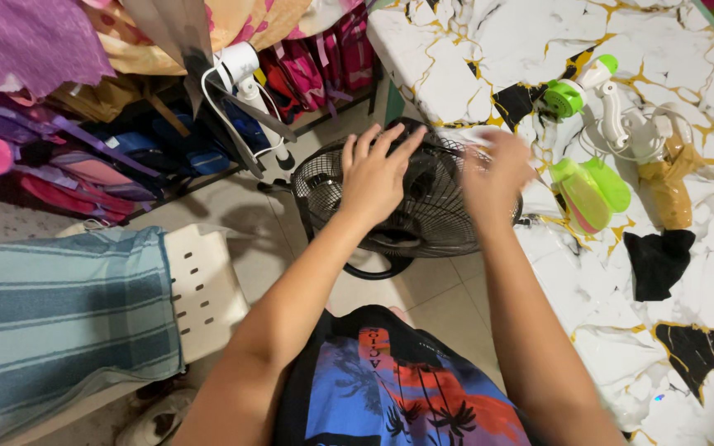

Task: The person disassembles a small green and white electric fan by removing the blades and motor housing, then proceeds to disassemble a larger black standing fan by removing the front grille, fan blades, and rear grille. The person places the removed parts on a nearby table.

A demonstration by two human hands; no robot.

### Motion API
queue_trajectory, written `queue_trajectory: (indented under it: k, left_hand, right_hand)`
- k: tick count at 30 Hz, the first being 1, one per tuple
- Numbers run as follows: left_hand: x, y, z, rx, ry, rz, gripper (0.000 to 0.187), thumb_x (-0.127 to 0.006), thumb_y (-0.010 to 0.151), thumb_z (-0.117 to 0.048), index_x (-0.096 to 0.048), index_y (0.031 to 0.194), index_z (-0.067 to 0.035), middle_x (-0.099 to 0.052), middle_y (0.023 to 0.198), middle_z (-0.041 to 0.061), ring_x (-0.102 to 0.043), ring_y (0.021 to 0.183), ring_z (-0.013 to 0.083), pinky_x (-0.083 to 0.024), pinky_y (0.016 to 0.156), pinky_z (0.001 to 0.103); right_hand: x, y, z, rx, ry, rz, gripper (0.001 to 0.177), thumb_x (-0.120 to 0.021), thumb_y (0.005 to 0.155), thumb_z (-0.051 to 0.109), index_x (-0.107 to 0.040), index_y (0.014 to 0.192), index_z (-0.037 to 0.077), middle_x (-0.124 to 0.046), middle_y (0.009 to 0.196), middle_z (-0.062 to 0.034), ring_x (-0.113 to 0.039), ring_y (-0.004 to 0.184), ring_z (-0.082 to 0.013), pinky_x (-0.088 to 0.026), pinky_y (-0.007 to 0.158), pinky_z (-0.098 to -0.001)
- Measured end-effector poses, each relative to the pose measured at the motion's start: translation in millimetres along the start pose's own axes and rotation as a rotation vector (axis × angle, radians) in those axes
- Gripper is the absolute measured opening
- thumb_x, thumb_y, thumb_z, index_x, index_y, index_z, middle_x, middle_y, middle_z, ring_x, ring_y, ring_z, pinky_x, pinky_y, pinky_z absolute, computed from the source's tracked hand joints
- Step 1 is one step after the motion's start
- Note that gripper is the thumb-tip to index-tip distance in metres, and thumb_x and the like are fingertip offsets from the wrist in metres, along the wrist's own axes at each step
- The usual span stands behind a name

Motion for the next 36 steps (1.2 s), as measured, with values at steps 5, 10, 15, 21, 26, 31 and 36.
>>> queue_trajectory:
  k: [5,10,15,21,26,31,36]
  left_hand:
    - [2.7,3.0,26.2,0.009,-0.222,-0.039,0.063,-0.068,0.092,-0.031,-0.047,0.146,-0.005,-0.051,0.148,0.011,-0.043,0.143,0.0317,-0.028,0.119,0.056]
    - [1.8,-1.7,28.7,0.017,-0.039,-0.123,0.04,-0.071,0.088,-0.033,-0.061,0.119,-0.011,-0.063,0.128,0.003,-0.049,0.135,0.0276,-0.018,0.115,0.07]
    - [8.0,-5.5,56.4,0.062,-0.032,-0.126,0.036,-0.066,0.091,-0.032,-0.061,0.12,-0.012,-0.062,0.128,0.003,-0.052,0.127,0.0272,-0.027,0.111,0.062]
    - [21.6,-11.0,82.6,0.067,-0.006,-0.169,0.033,-0.063,0.093,-0.029,-0.061,0.12,-0.011,-0.064,0.13,0.002,-0.054,0.126,0.0261,-0.031,0.108,0.054]
    - [17.9,-8.8,55.4,0.049,-0.077,-0.139,0.036,-0.062,0.095,-0.031,-0.062,0.125,-0.011,-0.063,0.133,0.002,-0.053,0.131,0.0248,-0.03,0.115,0.054]
    - [31.2,-15.4,41.5,0.064,-0.076,-0.215,0.05,-0.062,0.1,-0.042,-0.059,0.138,-0.011,-0.055,0.144,0.01,-0.044,0.142,0.032,-0.02,0.122,0.057]
    - [13.0,-6.7,32.4,0.147,-0.052,-0.105,0.059,-0.066,0.092,-0.05,-0.058,0.134,-0.01,-0.057,0.138,0.008,-0.042,0.139,0.0317,-0.015,0.12,0.064]
  right_hand:
    - [-21.4,48.8,112.7,0.135,-0.157,0.161,0.043,-0.075,0.091,0.049,-0.073,0.101,0.007,-0.068,0.093,-0.018,-0.067,0.084,-0.038,-0.05,0.072,-0.0502]
    - [-52.5,35.4,93.2,0.029,-0.116,0.282,0.022,-0.065,0.103,0.026,-0.068,0.106,0.004,-0.071,0.08,-0.0178,-0.069,0.067,-0.0372,-0.053,0.061,-0.0476]
    - [-37.2,42.4,22.1,-0.203,0.233,0.252,0.014,-0.053,0.1,0.015,-0.058,0.108,0.004,-0.073,0.095,-0.0211,-0.073,0.071,-0.0339,-0.058,0.061,-0.0426]
    - [1.8,22.0,36.3,-0.069,0.351,0.158,0.027,-0.052,0.108,0.018,-0.059,0.128,0.002,-0.07,0.125,-0.0214,-0.065,0.12,-0.0352,-0.049,0.105,-0.0464]
    - [-20.3,21.4,128.4,0.143,0.09,0.152,0.03,-0.06,0.102,0.03,-0.064,0.122,0.008,-0.073,0.121,-0.0164,-0.064,0.12,-0.0336,-0.028,0.107,-0.0647]
    - [-33.0,34.2,110.8,-0.048,0.078,0.261,0.014,-0.064,0.103,0.025,-0.068,0.106,0.013,-0.077,0.089,-0.0116,-0.073,0.084,-0.0333,-0.05,0.087,-0.0513]
    - [-15.3,31.5,85.7,-0.051,0.23,0.077,0.009,-0.064,0.1,0.007,-0.065,0.108,0.004,-0.072,0.084,-0.0162,-0.072,0.076,-0.0346,-0.054,0.068,-0.0422]
Point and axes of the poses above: each hand's wrist, its own y-axis towards the middle knuckle, its own x-axis out of the back of the hand, z = x × y, the point moved 10 cm from there along y, towards the middle knuckle
